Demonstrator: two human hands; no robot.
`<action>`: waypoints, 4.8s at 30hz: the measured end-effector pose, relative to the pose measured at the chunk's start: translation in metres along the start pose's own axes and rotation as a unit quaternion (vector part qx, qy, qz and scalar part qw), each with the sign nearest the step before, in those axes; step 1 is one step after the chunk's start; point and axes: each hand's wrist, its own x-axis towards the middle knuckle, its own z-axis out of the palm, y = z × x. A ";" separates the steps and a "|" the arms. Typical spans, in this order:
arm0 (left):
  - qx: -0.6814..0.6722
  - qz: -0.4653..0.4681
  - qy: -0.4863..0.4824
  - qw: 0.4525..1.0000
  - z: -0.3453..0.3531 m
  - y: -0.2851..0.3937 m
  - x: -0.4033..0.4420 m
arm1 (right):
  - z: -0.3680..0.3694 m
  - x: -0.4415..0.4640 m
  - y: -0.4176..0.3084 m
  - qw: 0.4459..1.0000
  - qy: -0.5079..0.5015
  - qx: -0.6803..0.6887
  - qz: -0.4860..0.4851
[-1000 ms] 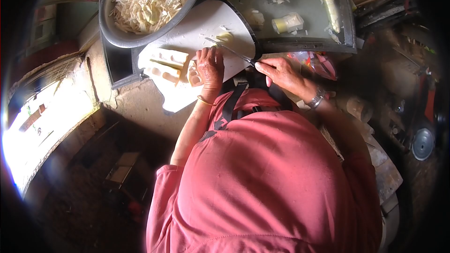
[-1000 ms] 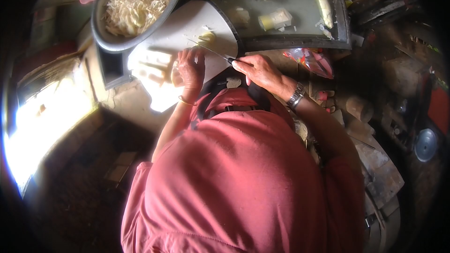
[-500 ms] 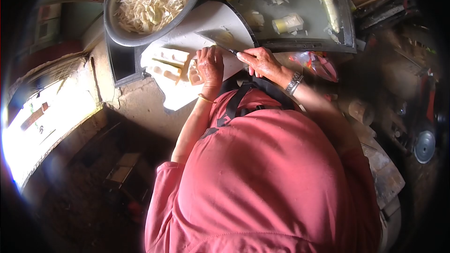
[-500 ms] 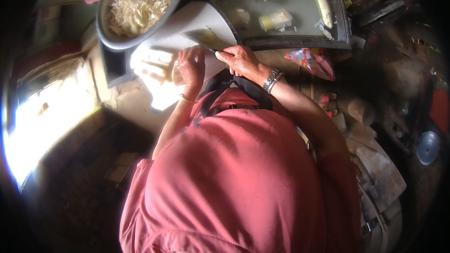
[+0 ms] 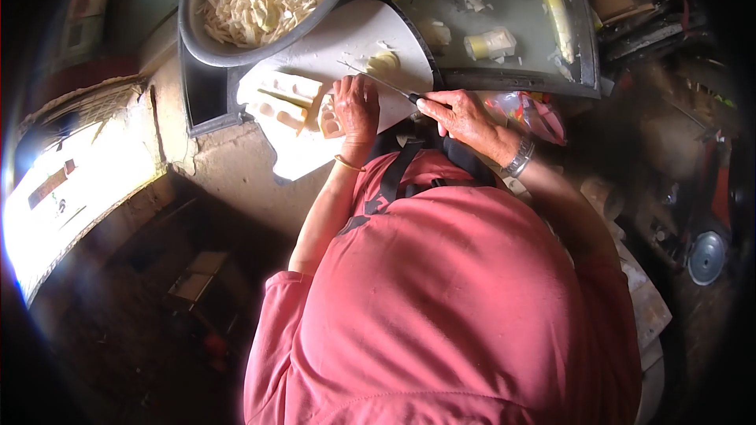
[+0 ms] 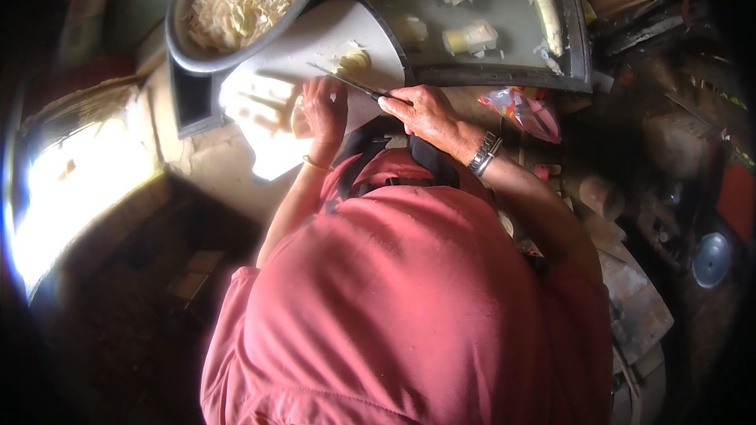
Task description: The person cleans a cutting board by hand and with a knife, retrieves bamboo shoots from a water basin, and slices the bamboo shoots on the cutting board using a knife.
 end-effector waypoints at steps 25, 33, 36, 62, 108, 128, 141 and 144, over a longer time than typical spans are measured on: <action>0.034 -0.030 0.002 0.999 -0.029 0.001 -0.002 | -0.012 -0.012 -0.011 0.999 -0.028 -0.004 0.022; 0.051 -0.031 -0.016 0.998 -0.011 -0.012 -0.004 | -0.005 -0.016 0.003 1.000 -0.006 -0.023 -0.001; 0.061 -0.031 -0.026 0.997 -0.009 -0.013 -0.002 | -0.006 -0.019 0.001 0.999 0.003 -0.035 0.004; 0.052 -0.057 -0.016 0.997 -0.006 -0.010 0.007 | -0.012 -0.020 0.006 0.998 -0.020 -0.065 -0.007; 0.057 -0.018 0.022 0.998 -0.002 -0.004 -0.018 | -0.014 -0.042 -0.006 0.987 0.009 -0.157 -0.024; 0.056 -0.020 0.021 0.998 -0.004 -0.003 -0.020 | -0.008 -0.034 0.005 0.970 0.036 -0.234 -0.054; 0.084 -0.016 0.037 0.996 0.001 -0.004 -0.022 | 0.009 0.016 0.028 0.984 0.033 -0.146 -0.095; 0.066 -0.033 0.040 0.996 0.004 -0.006 -0.021 | -0.002 0.011 0.010 1.000 -0.010 -0.018 -0.006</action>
